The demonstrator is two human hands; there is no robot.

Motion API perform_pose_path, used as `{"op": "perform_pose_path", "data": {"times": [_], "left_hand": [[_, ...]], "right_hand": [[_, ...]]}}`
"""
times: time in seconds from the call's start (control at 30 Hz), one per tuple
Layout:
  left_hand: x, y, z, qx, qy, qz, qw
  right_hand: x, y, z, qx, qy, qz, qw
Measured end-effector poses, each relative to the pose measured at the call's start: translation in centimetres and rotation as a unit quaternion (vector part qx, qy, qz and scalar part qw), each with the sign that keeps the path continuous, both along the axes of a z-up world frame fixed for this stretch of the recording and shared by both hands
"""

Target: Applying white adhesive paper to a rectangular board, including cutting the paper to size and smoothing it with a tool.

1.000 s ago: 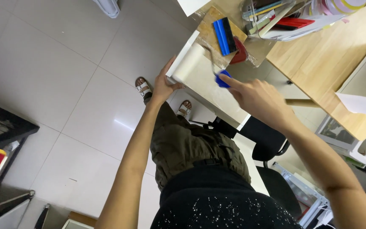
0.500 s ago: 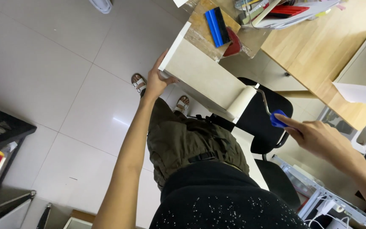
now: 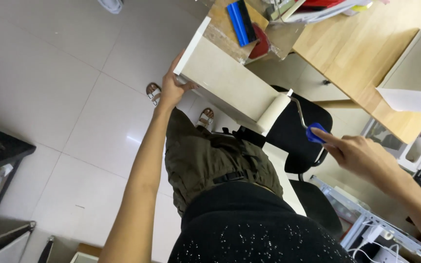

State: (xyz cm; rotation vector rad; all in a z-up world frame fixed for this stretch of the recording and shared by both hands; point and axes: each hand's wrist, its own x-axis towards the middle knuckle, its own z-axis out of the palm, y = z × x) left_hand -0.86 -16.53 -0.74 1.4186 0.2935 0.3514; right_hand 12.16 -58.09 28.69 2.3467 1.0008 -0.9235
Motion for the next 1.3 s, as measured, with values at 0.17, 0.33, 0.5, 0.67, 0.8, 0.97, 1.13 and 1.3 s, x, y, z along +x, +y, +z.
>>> {"op": "perform_pose_path", "data": {"times": [0.17, 0.33, 0.5, 0.67, 0.8, 0.97, 1.13, 1.3], "left_hand": [[-0.3, 0.0, 0.1, -0.008, 0.023, 0.000, 1.000], [0.1, -0.1, -4.3, -0.065, 0.068, 0.012, 0.996], [0.1, 0.2, -1.0, -0.048, 0.016, -0.007, 0.999], [0.0, 0.4, -1.0, 0.050, 0.011, -0.007, 0.999], [0.0, 0.0, 2.3, 0.005, 0.048, 0.000, 0.999], [0.1, 0.1, 1.9, 0.012, 0.070, 0.010, 0.997], [0.0, 0.4, 0.4, -0.023, 0.118, 0.007, 0.993], [-0.2, 0.4, 1.1, 0.021, 0.093, 0.006, 0.995]], "right_hand": [[-0.8, 11.9, -1.5, 0.145, 0.016, 0.052, 0.988], [-0.8, 22.0, -2.6, 0.235, 0.036, 0.074, 0.969], [-1.2, 18.7, -2.9, 0.213, 0.028, 0.055, 0.975], [0.1, 7.1, -0.4, 0.098, 0.025, 0.017, 0.995], [0.6, -2.3, -0.8, -0.009, -0.014, 0.005, 1.000], [0.2, 0.2, -3.6, 0.074, -0.017, 0.011, 0.997], [0.7, -3.7, -4.2, 0.095, 0.001, 0.011, 0.995], [0.4, -4.1, -4.8, 0.078, 0.002, -0.017, 0.997]]}}
